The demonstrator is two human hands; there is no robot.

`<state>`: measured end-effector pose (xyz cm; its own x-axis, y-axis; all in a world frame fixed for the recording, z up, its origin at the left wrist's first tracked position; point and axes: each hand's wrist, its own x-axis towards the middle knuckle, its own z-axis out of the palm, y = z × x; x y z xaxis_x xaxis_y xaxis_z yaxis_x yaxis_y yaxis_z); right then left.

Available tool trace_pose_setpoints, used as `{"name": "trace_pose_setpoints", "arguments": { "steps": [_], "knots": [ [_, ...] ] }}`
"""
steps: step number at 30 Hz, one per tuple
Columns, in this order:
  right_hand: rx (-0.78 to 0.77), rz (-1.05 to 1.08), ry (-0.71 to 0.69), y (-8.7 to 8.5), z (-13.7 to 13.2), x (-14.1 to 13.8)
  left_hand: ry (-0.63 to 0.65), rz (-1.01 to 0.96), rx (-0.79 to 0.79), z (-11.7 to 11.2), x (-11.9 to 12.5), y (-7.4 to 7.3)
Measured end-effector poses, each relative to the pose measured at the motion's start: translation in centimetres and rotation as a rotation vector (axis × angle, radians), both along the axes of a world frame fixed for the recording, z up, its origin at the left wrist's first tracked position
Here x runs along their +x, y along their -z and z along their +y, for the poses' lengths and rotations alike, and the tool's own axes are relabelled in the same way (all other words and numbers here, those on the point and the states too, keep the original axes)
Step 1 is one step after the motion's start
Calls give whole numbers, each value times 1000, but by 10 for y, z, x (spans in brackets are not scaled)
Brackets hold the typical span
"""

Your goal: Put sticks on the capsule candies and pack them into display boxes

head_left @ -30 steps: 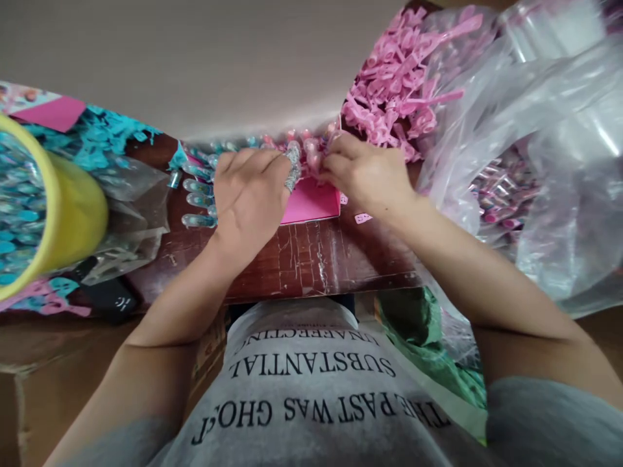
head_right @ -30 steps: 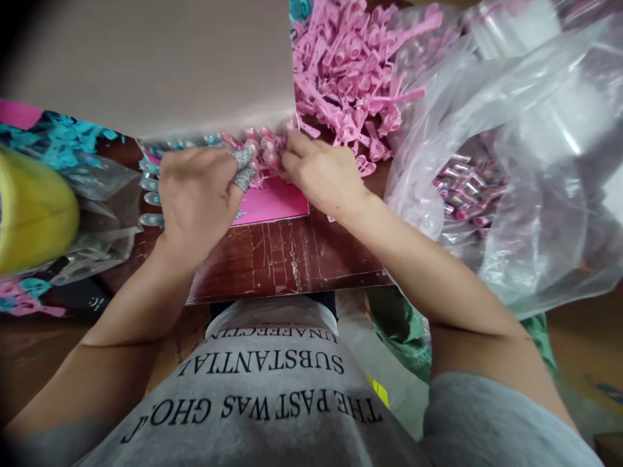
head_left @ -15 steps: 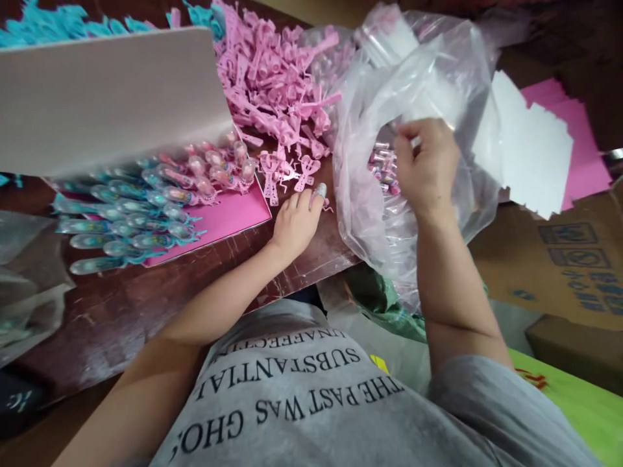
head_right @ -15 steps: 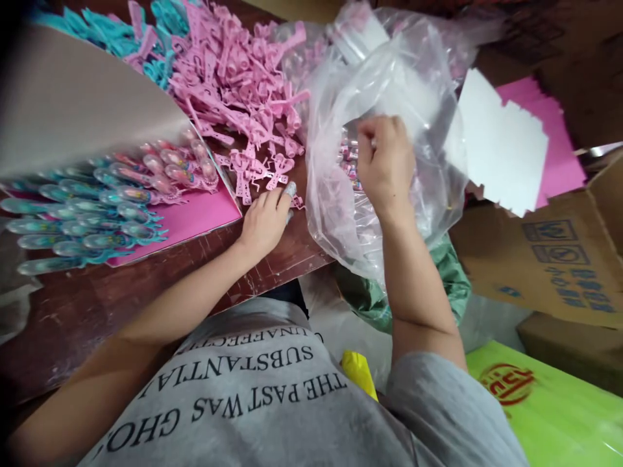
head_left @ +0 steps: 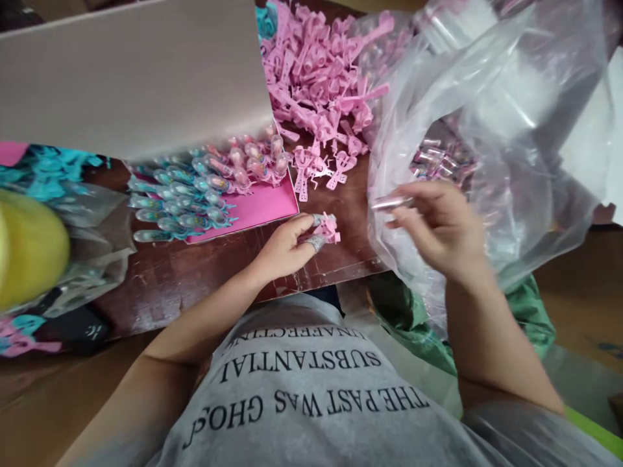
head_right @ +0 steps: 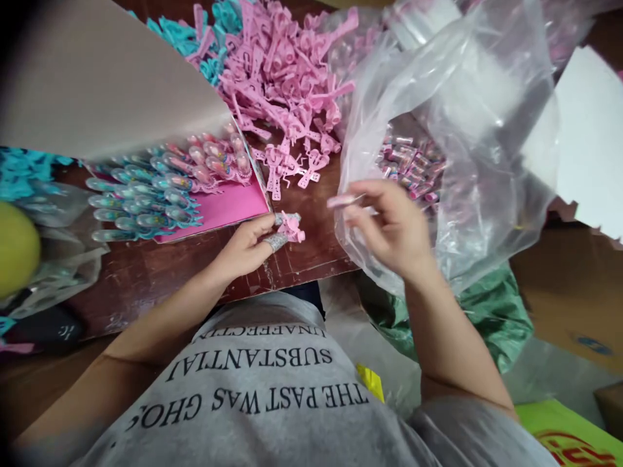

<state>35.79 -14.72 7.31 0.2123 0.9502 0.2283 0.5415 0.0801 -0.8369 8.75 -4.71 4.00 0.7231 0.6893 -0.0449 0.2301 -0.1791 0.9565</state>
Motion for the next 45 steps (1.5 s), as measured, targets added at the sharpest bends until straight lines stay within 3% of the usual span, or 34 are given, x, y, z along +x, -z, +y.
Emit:
{"name": "trace_pose_setpoints", "arguments": {
  "steps": [3,7,11,16,19,21,24,26,30,33,35,37,39,41,43,45],
  "knots": [
    [-5,-12,-260,-9,8,-35,-4,-21,-15,-4,-1,-11],
    [31,-104,-381,-9,18,-43,-18,-37,67,-6,-4,-18],
    [-23,-128,-371,-5,18,-42,-40,44,164,-12,-6,-16],
    [-295,-46,-203,-1,12,-54,-84,119,326,-23,-1,-11],
    [-339,-30,-181,-4,11,-54,-89,131,337,-23,-1,-9],
    [-276,-18,-126,-5,13,-38,-79,117,269,-19,-3,-9],
    [-119,-102,208,5,22,13,-75,118,75,-11,-10,-7],
    [-81,-266,408,24,32,55,-91,131,-107,-9,-12,-5],
    [-201,-459,383,72,55,107,-104,45,-352,-13,-4,-3],
    [-302,-517,286,85,66,112,-118,-47,-355,-15,5,-1],
    [-344,-556,226,71,67,107,-148,-82,-360,-13,5,1],
    [-322,-633,242,44,59,93,-178,-91,-375,-11,0,1],
    [-189,-647,329,14,45,69,-201,-94,-395,-10,-7,-2],
    [4,-429,313,-9,28,34,-212,-91,-444,-10,-12,-8],
    [2,-94,-28,-20,15,-4,-207,-84,-513,-10,-14,-14],
    [-48,54,-290,-18,10,-34,-181,-75,-564,-9,-15,-19]
  ]
}}
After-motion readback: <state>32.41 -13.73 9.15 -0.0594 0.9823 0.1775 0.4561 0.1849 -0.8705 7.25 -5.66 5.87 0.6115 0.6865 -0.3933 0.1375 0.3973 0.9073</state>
